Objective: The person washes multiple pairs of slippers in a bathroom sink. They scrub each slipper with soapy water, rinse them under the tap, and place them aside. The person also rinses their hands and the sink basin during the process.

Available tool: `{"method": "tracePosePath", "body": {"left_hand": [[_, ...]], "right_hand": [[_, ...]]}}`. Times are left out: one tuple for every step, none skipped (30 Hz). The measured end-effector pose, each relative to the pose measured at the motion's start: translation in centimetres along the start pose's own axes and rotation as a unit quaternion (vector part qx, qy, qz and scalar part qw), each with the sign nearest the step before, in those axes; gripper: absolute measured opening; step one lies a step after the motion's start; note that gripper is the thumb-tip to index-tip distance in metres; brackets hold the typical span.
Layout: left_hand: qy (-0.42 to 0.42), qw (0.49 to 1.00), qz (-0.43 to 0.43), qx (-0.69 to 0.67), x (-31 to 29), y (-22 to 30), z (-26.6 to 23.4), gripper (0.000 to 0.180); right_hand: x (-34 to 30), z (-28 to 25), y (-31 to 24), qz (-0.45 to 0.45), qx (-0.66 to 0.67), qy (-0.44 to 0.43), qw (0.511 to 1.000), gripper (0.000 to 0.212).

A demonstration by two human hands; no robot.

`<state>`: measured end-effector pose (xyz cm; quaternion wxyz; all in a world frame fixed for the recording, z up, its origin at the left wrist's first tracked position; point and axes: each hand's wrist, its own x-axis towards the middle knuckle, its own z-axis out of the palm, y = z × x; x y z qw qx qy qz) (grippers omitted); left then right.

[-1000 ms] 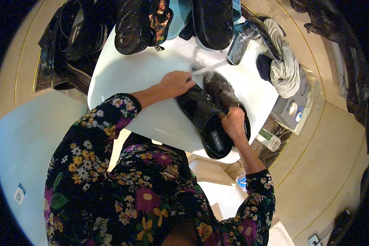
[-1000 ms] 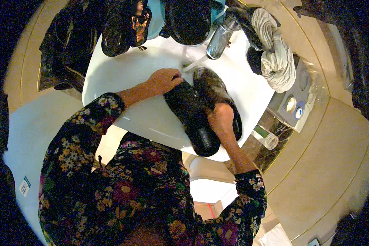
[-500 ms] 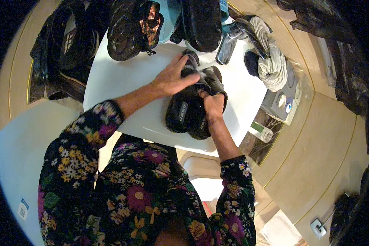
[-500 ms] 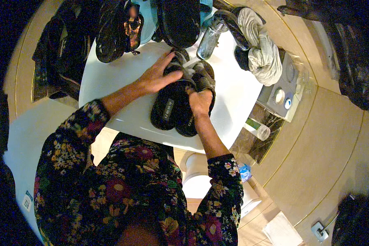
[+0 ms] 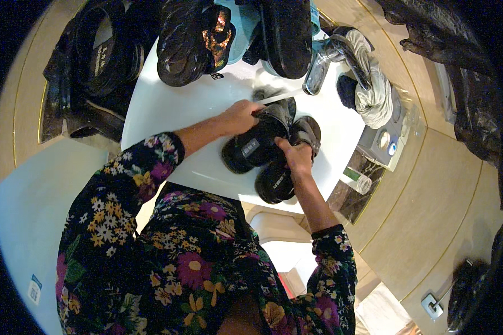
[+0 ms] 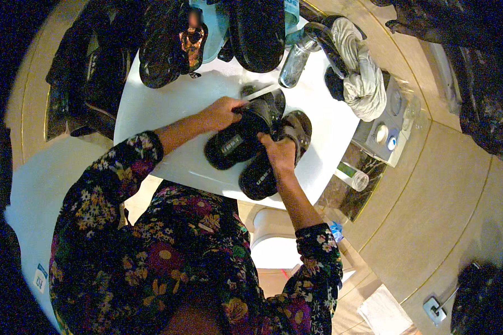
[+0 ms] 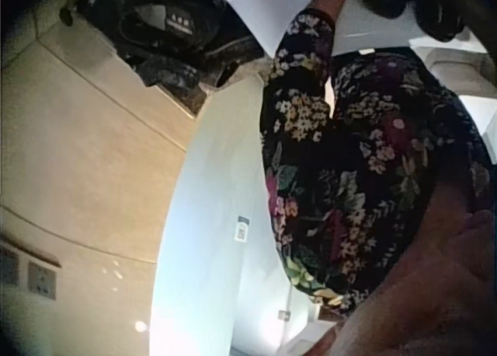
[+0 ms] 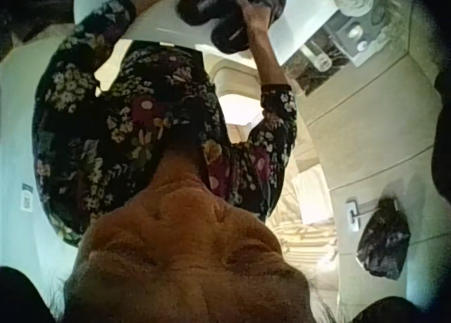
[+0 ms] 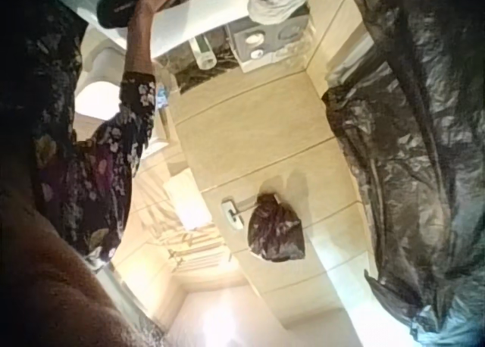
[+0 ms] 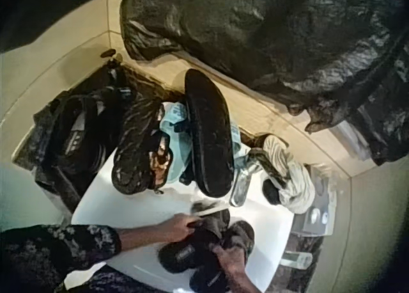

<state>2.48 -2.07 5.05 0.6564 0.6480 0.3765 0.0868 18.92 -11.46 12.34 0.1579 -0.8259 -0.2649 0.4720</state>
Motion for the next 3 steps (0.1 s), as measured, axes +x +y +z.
{"method": "tracePosePath", "body": {"left_hand": [[-0.011,0.999,0.017,0.048,1.4,-0.9,-0.7,0.044],[-0.022,0.995,0.034,0.094,2.8,-1.9,-1.6,0.045],[-0.037,0.983,0.027,0.179,3.8,-1.9,-2.6,0.049]], "right_hand": [[-0.1,0.2,-0.4,0.035,-0.001,-0.007,0.999,0.04],[-0.1,0.5,-0.8,0.071,-0.004,-0.015,0.997,0.038],[0.4,0.6,-1.3,0.108,-0.004,-0.02,0.994,0.035]]}}
